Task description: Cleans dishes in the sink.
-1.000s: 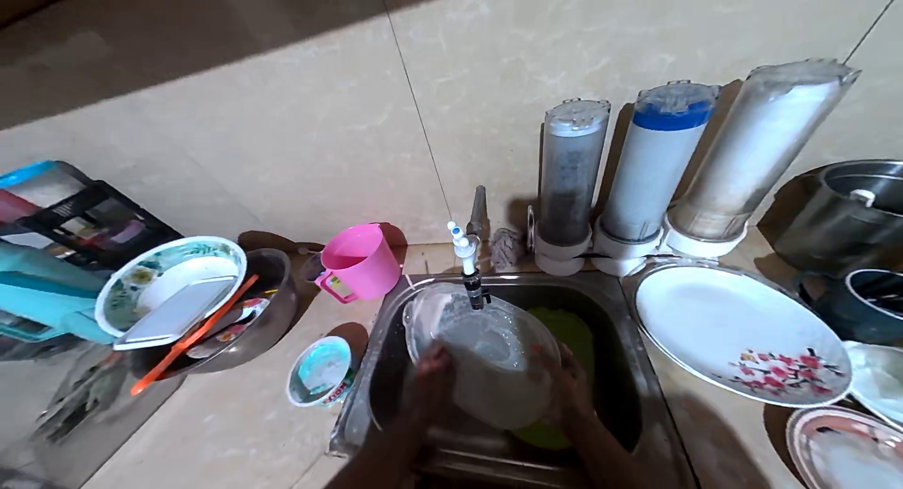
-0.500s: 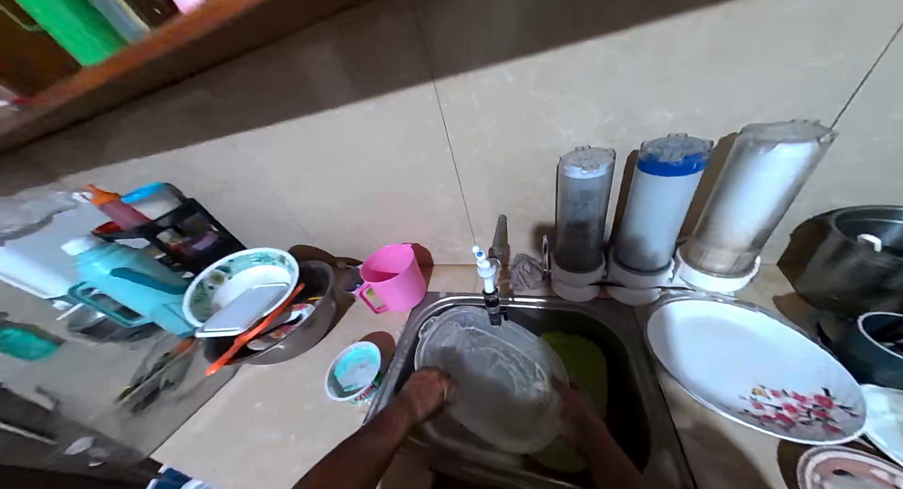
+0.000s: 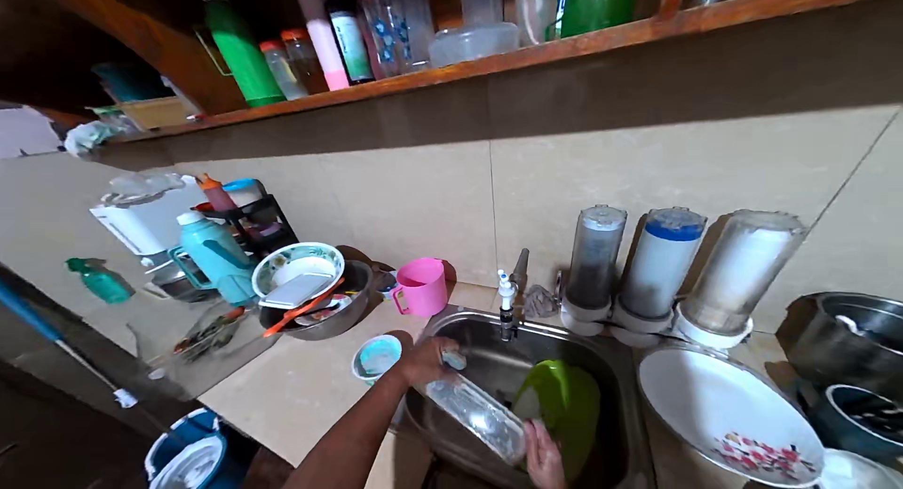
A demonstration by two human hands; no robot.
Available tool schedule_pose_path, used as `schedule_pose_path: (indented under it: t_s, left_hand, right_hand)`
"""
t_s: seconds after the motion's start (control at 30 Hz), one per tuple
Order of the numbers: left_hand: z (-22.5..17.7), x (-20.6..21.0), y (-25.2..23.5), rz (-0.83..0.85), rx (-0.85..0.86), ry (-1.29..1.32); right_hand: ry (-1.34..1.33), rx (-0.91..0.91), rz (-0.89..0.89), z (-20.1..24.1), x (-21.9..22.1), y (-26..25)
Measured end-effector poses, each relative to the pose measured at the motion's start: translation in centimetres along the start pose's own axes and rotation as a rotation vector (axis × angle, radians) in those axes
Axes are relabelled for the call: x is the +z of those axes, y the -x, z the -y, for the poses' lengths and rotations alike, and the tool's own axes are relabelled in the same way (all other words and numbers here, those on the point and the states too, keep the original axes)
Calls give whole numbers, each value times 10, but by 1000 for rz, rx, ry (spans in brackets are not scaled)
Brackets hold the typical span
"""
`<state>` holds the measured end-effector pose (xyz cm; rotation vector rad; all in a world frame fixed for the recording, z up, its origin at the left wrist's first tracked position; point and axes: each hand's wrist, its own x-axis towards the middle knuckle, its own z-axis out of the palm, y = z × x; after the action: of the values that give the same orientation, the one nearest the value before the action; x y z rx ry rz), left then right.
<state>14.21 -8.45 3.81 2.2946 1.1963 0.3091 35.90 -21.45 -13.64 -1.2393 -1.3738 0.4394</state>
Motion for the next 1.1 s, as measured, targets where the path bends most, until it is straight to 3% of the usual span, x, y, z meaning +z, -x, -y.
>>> schedule_pose_path:
  t_s: [0.1,0.17,0.23,0.37,0.5,0.57,0.63,0.7,0.8,0.87,0.9,0.93,1.0,1.07,1.1]
  left_hand:
    - [2,39,6,-400,-32,346]
    - [-11,60,5,-575,-132,598]
    - [-16,75,-2,-587,-172,612]
    - [-19,123,-27,-640,-178,407]
    - [-63,164,-34,-827,-23,483]
    - [-85,174,-33,-838,167,376]
    - [-94,184,-30,-777,325,67]
    - [-90,187,-35,-755,364,-154]
    - [-64,160,-51,-611,142,157]
    - [-52,139,-61,-600,-117,405]
    - [-58,133,-60,-616,-184,402]
    - [-72,131,-51,-616,-161,306]
    - [-104,143,-29,-578,80,67]
    - [-107,157,-26,-597,344,-84]
    - [-98,156,-28,-571,377,-44]
  right_hand:
    - [99,137,-46,-3,-11,-9]
    - [67,285,-9,-4,-21,-17]
    - [24,405,53,-8,-30,-23]
    - [-49,461,73,-4,-42,-27]
    - [-87,579,53,10,-65,-41]
    - [-112,583,32,19,-72,-45]
    - [-62,573,70,30,-79,-44]
    - [56,570,169,45,-95,-47]
    - [162,533,208,56,-112,-41]
    - [201,489,186,62,-117,-32]
    - [213,489,183,66,-118,-29]
    - [219,499,170,69,-117,-28]
    - [235,481,102,70,-111,-31]
    - [346,431,135,80,-110,-38]
    - [401,401,175,87,-113,-38]
